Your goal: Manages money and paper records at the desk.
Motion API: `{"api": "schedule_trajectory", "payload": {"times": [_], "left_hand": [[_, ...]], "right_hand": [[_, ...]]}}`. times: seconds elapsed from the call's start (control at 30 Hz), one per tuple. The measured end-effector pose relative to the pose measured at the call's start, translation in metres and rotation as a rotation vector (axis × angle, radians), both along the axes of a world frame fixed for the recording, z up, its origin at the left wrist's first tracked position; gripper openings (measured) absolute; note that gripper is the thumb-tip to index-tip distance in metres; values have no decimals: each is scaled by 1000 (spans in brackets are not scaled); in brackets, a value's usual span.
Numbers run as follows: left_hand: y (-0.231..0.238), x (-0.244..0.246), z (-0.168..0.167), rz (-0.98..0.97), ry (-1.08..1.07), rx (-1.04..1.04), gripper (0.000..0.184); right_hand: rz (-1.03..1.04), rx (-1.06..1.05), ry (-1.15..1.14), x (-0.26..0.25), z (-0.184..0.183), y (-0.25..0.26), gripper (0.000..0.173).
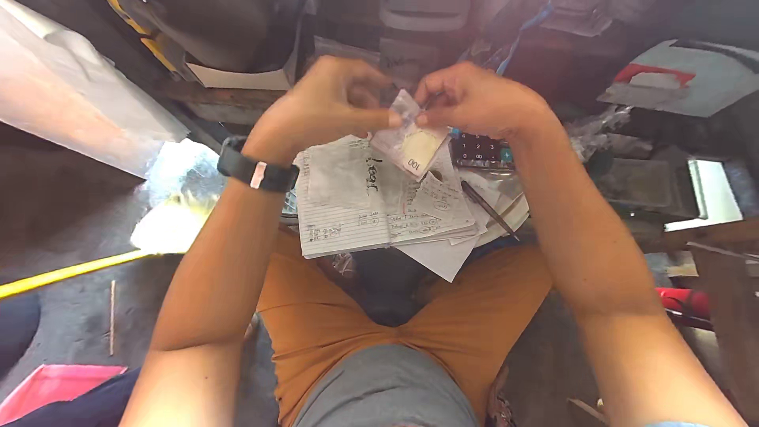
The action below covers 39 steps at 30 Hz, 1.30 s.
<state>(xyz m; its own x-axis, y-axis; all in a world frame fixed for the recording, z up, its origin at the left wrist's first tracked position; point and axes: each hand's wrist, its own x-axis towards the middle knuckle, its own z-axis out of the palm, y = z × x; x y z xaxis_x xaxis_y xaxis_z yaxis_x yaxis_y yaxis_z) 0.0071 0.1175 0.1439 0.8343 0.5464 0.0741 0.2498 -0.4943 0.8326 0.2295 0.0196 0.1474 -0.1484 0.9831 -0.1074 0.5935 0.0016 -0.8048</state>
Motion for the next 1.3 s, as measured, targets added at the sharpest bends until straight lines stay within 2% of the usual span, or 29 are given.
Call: {"api": "schedule_trajectory", "payload": {"times": [0.03, 0.1, 0.17, 0.27, 0.37, 0.47, 0.5, 0.63, 0.7, 0.77, 0.83, 0.9, 0.97, 1.03, 1.07, 1.13, 1.2, 1.23, 1.3], "left_hand": [[1, 5, 2, -54, 33, -4, 34], [0, 8, -3, -31, -19, -28, 19], [-5, 4, -18, 99, -205, -137, 19], [-14, 1, -41, 187, -382, -380, 25], [-15, -5, -40, 39, -314, -533, 33], [-11, -6, -37, -141, -382, -636, 27], [-13, -4, -38, -149, -422, -657, 24], [-31, 3, -56, 73, -547, -731, 21], [-38, 6, -69, 224, -583, -744, 23], [-41, 7, -77, 360, -592, -726, 29], [-42, 9, -81, 433, -595, -690, 37], [-42, 11, -84, 430, -596, -671, 44], [-43, 13, -85, 415, -604, -682, 45], [-42, 11, -83, 404, -640, -740, 33], [-40, 8, -81, 395, -654, -781, 24], [-32, 1, -82, 357, -663, -837, 33], [-31, -1, -83, 379, -659, -853, 25], [-32, 0, -82, 407, -638, -841, 19], [-39, 4, -83, 453, -605, -800, 20]], "right_hand": [[17, 19, -58, -6, 7, 0, 11], [-61, 81, -95, -9, 14, -1, 16], [-201, 148, 22, -4, 10, -2, 24], [-321, 221, 260, -2, -4, 2, 17], [-157, 325, 285, -10, 0, 9, 12], [-23, 378, 116, -28, 18, 11, 9], [-22, 386, 71, -33, 22, 12, 9], [-93, 469, 82, -36, 6, 15, 13], [-235, 514, 142, -35, -14, 10, 21], [-416, 547, 221, -36, -32, 0, 19], [-507, 500, 283, -43, -47, -11, 17], [-527, 420, 314, -53, -58, -16, 21], [-522, 432, 298, -56, -65, -17, 14], [-475, 477, 310, -53, -68, -19, 9], [-430, 476, 333, -50, -69, -23, 9], [-267, 412, 418, -43, -70, -37, 5], [-140, 370, 457, -39, -73, -46, 6], [-160, 391, 441, -40, -73, -46, 8], [-335, 442, 354, -47, -70, -38, 10]]}}
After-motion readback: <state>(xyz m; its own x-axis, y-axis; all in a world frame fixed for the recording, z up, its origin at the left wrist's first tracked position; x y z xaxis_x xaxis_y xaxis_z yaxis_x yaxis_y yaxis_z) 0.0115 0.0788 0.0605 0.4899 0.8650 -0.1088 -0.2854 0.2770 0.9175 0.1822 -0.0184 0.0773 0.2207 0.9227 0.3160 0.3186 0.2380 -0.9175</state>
